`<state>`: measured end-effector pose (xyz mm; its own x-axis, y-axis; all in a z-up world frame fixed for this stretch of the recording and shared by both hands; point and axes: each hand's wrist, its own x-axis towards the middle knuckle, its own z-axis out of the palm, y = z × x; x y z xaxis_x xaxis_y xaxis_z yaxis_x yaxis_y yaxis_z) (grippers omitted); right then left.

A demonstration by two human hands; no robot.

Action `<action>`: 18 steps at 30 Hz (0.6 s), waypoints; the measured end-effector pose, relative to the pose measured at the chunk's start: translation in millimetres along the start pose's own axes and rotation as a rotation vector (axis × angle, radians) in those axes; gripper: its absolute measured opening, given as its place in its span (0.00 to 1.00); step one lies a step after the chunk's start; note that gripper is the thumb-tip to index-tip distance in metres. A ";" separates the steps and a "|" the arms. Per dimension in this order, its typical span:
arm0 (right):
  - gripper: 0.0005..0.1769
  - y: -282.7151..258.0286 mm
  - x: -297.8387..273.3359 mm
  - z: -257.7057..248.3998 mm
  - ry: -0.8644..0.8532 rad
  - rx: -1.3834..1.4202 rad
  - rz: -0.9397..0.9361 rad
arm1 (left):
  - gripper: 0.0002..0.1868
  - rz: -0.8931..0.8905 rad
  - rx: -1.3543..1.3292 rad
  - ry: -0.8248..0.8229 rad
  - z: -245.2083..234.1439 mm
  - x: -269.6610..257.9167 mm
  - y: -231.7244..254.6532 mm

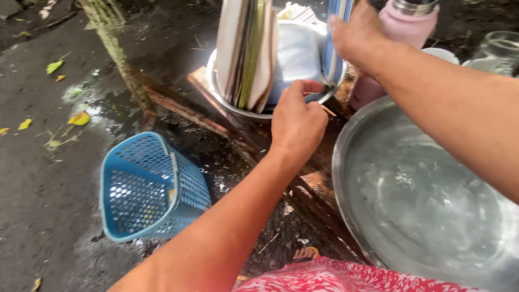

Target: Washing and rinsing various dishes, mugs, and utensils in a basin of water outdoors.

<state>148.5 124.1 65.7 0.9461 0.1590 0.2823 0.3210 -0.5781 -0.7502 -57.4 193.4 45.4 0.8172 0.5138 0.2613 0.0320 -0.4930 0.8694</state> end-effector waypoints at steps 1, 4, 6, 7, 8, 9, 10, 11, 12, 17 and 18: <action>0.22 20.8 14.5 14.5 -0.018 -0.130 -0.101 | 0.18 0.006 0.015 -0.004 -2.0 -0.2 -2.2; 0.22 33.5 16.1 27.8 -0.100 -0.255 -0.178 | 0.18 -0.001 0.023 0.001 -6.9 3.3 -1.0; 0.23 18.8 -0.2 21.2 -0.163 -0.256 -0.142 | 0.18 -0.014 0.015 -0.002 -7.7 5.4 1.3; 0.25 8.1 -9.9 15.0 -0.219 -0.219 -0.059 | 0.18 -0.027 0.003 -0.017 -6.3 5.8 2.4; 0.29 0.2 -21.5 6.2 -0.267 -0.179 0.035 | 0.18 -0.036 -0.007 -0.045 -3.7 5.2 4.3; 0.29 -2.2 -25.9 1.5 -0.260 -0.181 0.043 | 0.18 -0.031 -0.009 -0.055 -1.7 3.1 7.5; 0.27 -4.5 -29.9 -3.8 -0.292 -0.243 0.072 | 0.18 -0.034 -0.017 -0.069 0.6 1.3 11.1; 0.27 -6.8 -34.0 -9.3 -0.325 -0.305 0.101 | 0.18 -0.036 -0.024 -0.083 3.1 -0.7 14.9; 0.27 -9.8 -48.9 -21.1 -0.315 -0.308 0.111 | 0.18 -0.029 -0.029 -0.095 7.2 -2.0 16.2; 0.24 20.4 -116.6 -83.4 -0.177 0.056 -0.081 | 0.18 0.048 -0.078 -0.185 35.0 -17.7 29.0; 0.24 29.3 -129.2 -98.3 -0.152 0.041 -0.060 | 0.18 0.059 -0.092 -0.215 42.3 -22.0 36.1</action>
<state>31.3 8.0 66.0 0.9199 0.3133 0.2360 0.3757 -0.5312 -0.7594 -49.9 134.6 53.2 0.9202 0.3194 0.2262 -0.0644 -0.4466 0.8924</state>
